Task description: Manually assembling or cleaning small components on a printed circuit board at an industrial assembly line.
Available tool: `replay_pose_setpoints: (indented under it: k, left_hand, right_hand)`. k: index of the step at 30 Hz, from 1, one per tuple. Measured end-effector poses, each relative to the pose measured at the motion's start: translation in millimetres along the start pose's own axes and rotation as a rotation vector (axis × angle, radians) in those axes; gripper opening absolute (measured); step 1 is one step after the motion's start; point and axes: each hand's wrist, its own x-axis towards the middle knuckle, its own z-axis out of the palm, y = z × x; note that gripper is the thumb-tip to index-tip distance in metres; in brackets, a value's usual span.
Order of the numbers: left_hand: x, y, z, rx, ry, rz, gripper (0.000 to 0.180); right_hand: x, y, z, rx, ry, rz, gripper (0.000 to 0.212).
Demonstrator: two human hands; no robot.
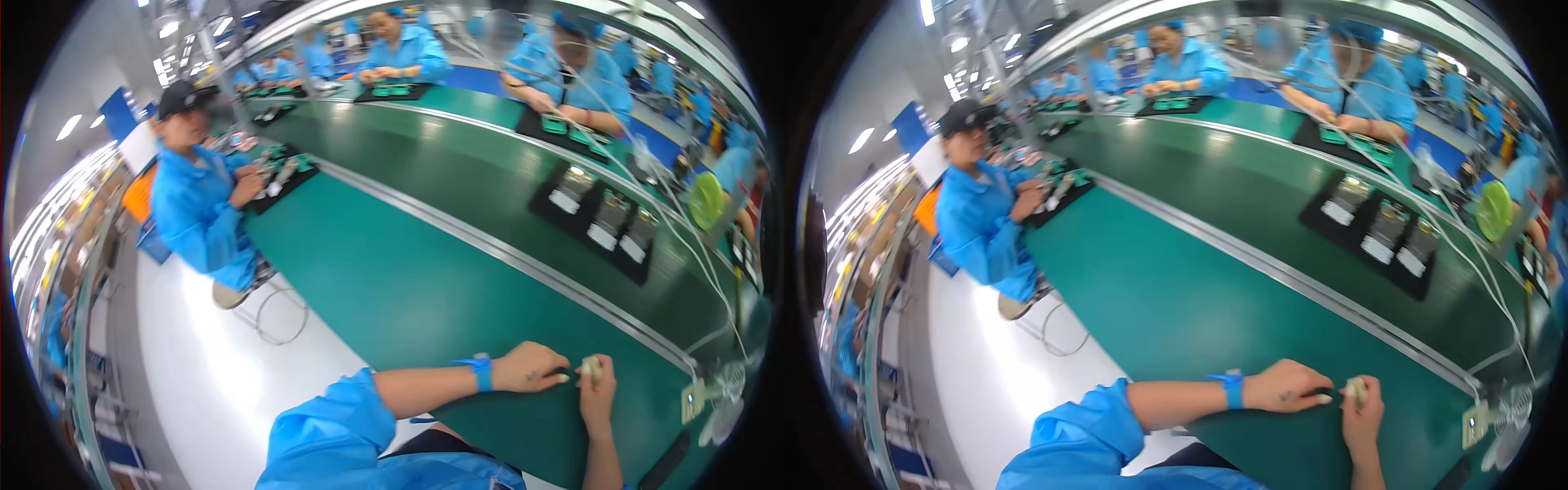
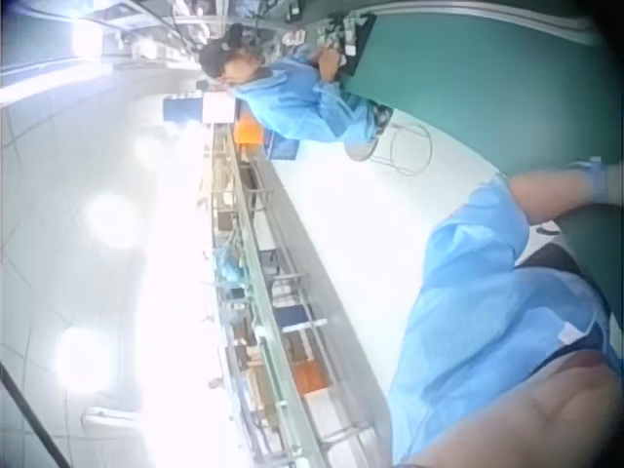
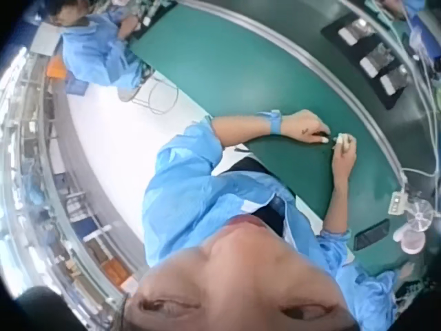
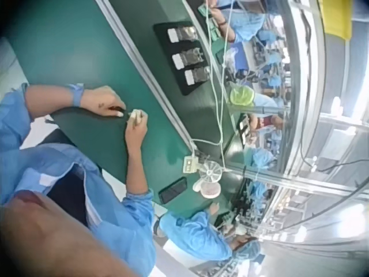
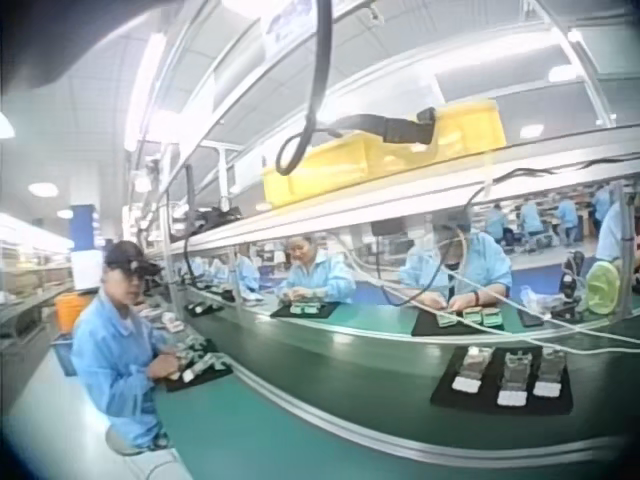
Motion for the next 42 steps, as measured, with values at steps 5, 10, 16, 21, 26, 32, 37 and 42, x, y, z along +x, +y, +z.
replay_pose_setpoints:
  k: [5,10,16,21,26,32,37,42]
  left_hand:
    - [-0.5,17.3,-0.8,-0.024,-0.003,-0.015,0.023]
    - [-1.0,20.0,8.6,-0.034,0.052,-0.005,0.021]
    - [2.1,25.3,8.0,0.005,-0.015,0.008,0.028]
    - [3.6,33.8,8.2,-0.009,-0.034,-0.009,0.027]
    - [3.3,36.8,11.4,0.008,-0.034,-0.014,0.026]
    - [7.7,45.3,14.6,0.013,-0.018,-0.007,0.026]
    - [10.3,47.2,20.9,0.01,-0.015,0.006,0.026]
    - [10.5,54.9,22.9,0.027,-0.018,-0.004,0.026]
  right_hand:
    - [-7.9,-0.1,-7.1,0.071,-0.006,0.013,0.012]
    - [-8.4,-3.0,-10.5,0.055,-0.007,0.033,0.011]
    - [-11.9,-4.0,-18.6,0.042,-0.008,-0.004,0.011]
    - [-15.8,-3.7,-23.8,0.048,-0.001,-0.017,0.011]
    - [-18.1,-7.2,-25.7,0.044,-0.001,-0.023,0.011]
    - [-20.0,-9.1,-35.1,0.047,-0.009,-0.038,0.011]
    - [-22.5,-10.1,-44.3,0.033,-0.058,0.031,0.017]
    - [-26.9,-6.4,-45.6,0.053,-0.013,-0.048,0.012]
